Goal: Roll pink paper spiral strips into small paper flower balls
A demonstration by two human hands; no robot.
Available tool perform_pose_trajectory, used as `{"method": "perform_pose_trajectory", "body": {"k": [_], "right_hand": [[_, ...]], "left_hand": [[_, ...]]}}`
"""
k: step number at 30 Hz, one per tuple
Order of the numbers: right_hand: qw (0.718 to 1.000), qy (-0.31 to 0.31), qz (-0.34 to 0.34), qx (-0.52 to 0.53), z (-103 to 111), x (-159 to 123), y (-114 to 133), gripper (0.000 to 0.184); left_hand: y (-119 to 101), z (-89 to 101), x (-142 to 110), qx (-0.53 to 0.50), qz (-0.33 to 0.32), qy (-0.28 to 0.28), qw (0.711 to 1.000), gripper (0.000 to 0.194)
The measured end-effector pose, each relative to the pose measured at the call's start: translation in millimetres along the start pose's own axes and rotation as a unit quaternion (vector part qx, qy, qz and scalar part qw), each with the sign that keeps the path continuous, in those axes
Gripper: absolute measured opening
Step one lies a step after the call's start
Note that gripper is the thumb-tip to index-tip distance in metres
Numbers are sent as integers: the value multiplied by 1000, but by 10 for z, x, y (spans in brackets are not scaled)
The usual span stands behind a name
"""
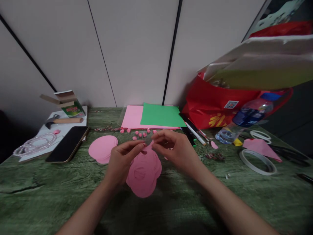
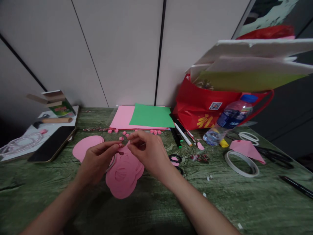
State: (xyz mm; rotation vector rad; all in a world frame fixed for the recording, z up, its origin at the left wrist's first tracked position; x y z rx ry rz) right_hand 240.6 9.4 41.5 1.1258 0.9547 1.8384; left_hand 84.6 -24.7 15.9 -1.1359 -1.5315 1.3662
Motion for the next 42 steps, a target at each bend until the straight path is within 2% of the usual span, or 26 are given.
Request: {"method": "perform_pose_trajectory", "body": {"k": [7, 14, 21, 24, 31, 35, 38, 42], "right_hand": [[999, -20, 21, -14, 15, -16, 32, 18], [998, 20, 62, -15, -28, -35, 52, 20], [995, 51, 77, -44, -36, -36, 81, 18], [995, 55, 77, -42, -23, -25, 89, 16], [989, 89, 106, -56, -46, -44, 102, 18], [982, 78, 132, -109, -75, -59, 79, 18], [976, 68, 158, -130, -81, -61, 73, 17], [970, 72, 181, -143, -70, -60, 82, 16]], "left_hand": [[-38, -37, -65, 84, -40, 43, 995, 9], [-12, -54, -69, 33, -31, 72, 996, 31], [-41, -67, -89, 64, -36, 71, 995, 15], [-26, -58, -88, 45, -27, 74, 996, 13], [41, -19, -31, -31, 22, 38, 999, 13], [42, -51, -41, -71, 57, 63, 994, 14], [39, -64, -53, -75, 55, 84, 992, 13], [54, -57, -48, -60, 44, 80, 994, 13]]}}
Point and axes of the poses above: each hand's wrist, its own x-axis towards the middle knuckle, its own z-axis out of the back of the hand, y = z × x, the point moved 2 cm from there along x, towards the middle knuckle, and after that the axes turned 4 degrees about -y, right-handed, at the moved point
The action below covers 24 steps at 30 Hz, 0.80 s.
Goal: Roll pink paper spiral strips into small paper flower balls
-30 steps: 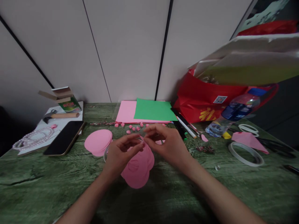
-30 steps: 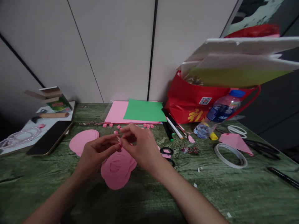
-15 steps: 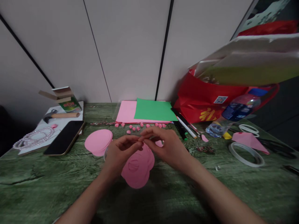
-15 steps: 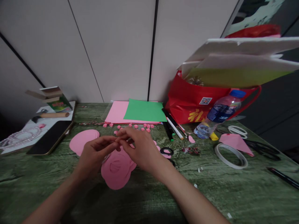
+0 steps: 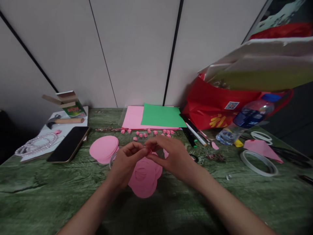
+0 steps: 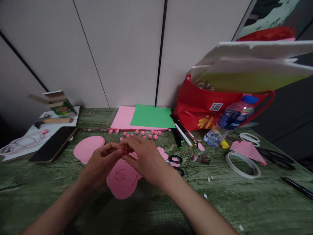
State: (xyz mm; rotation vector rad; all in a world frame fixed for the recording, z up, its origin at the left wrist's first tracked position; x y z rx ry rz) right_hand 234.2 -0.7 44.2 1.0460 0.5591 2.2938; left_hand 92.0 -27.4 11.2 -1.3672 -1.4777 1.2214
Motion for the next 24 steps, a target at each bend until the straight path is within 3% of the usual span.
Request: {"method": "perform_pose_trajectory", "body": {"k": [5, 8, 16, 24], "right_hand": [[1000, 0, 1, -15, 20, 1, -5, 19], [1000, 6, -9, -15, 23, 6, -3, 17], [994, -10, -69, 85, 69, 31, 5, 18], [990, -19, -108, 93, 45, 18, -28, 15]], "left_hand": [[21, 1, 10, 10, -5, -3, 1000, 11], [18, 12, -2, 32, -20, -34, 999, 12], [-85, -4, -72, 130, -129, -85, 979, 20], [-39, -3, -91, 196, -216, -78, 953, 21]]}}
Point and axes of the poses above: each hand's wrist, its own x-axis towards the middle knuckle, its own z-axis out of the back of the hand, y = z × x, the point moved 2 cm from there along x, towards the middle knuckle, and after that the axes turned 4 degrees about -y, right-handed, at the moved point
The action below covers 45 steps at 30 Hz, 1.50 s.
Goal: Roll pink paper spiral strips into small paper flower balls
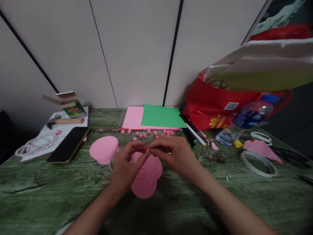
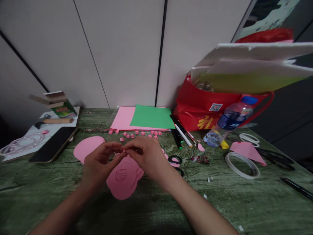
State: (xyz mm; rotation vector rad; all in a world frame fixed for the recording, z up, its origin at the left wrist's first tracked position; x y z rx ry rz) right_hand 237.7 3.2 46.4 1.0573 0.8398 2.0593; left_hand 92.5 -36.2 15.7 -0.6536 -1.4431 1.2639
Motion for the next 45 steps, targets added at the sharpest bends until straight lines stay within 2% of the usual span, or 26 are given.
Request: {"method": "perform_pose_trajectory", "body": {"k": [7, 12, 23, 30, 36, 41, 45], "right_hand": [[999, -5, -25, 29, -31, -9, -11, 15], [1000, 11, -2, -5, -20, 6, 20, 12], [988, 28, 102, -116, -54, -27, -40, 12], [977, 61, 100, -176, -117, -59, -84, 13], [970, 67, 94, -212, -146, -68, -105, 9], [967, 50, 113, -224, -158, -78, -103, 15], [965, 38, 124, -229, -163, -81, -84, 16]], "left_hand": [[6, 7, -5, -52, 17, 1, 999, 30], [3, 3, -7, -44, 28, 17, 998, 28], [20, -2, 17, 64, -49, 54, 995, 28], [29, -1, 14, 109, -100, 75, 986, 32], [59, -9, 15, 88, -86, 71, 990, 31], [52, -2, 10, 100, -91, 79, 988, 31], [50, -10, 9, 95, -70, 73, 990, 30]]}}
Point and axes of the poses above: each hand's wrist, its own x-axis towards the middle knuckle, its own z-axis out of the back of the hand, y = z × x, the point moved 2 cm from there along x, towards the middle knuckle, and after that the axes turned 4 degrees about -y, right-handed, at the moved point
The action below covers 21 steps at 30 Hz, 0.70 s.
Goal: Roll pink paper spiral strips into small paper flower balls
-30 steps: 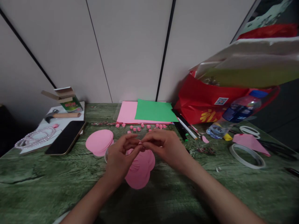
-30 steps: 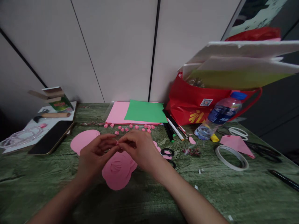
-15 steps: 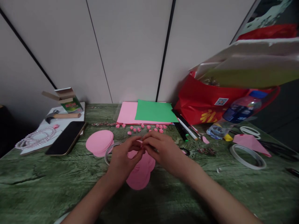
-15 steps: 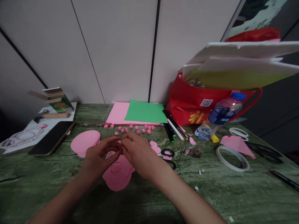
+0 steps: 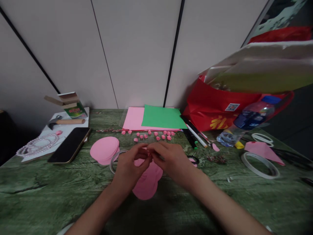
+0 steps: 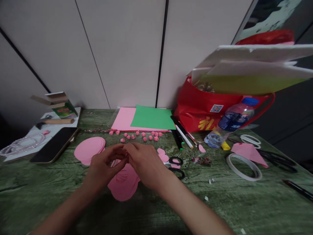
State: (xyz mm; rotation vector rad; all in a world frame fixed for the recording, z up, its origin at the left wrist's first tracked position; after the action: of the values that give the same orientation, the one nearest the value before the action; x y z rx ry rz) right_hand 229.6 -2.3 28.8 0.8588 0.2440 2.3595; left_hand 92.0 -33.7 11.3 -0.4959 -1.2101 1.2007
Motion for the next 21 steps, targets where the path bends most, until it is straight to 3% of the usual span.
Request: {"method": "perform_pose_trajectory", "body": {"k": [8, 15, 21], "right_hand": [[1000, -17, -13, -11, -31, 0, 4, 11], [989, -54, -109, 81, -47, 19, -16, 15], [964, -66, -184, 183, -21, 37, -12, 18]], "left_hand": [[10, -12, -19, 28, -13, -9, 999, 29], [-11, -14, -15, 65, -24, -10, 998, 25], [-3, -11, -7, 15, 5, -6, 1000, 20]]}}
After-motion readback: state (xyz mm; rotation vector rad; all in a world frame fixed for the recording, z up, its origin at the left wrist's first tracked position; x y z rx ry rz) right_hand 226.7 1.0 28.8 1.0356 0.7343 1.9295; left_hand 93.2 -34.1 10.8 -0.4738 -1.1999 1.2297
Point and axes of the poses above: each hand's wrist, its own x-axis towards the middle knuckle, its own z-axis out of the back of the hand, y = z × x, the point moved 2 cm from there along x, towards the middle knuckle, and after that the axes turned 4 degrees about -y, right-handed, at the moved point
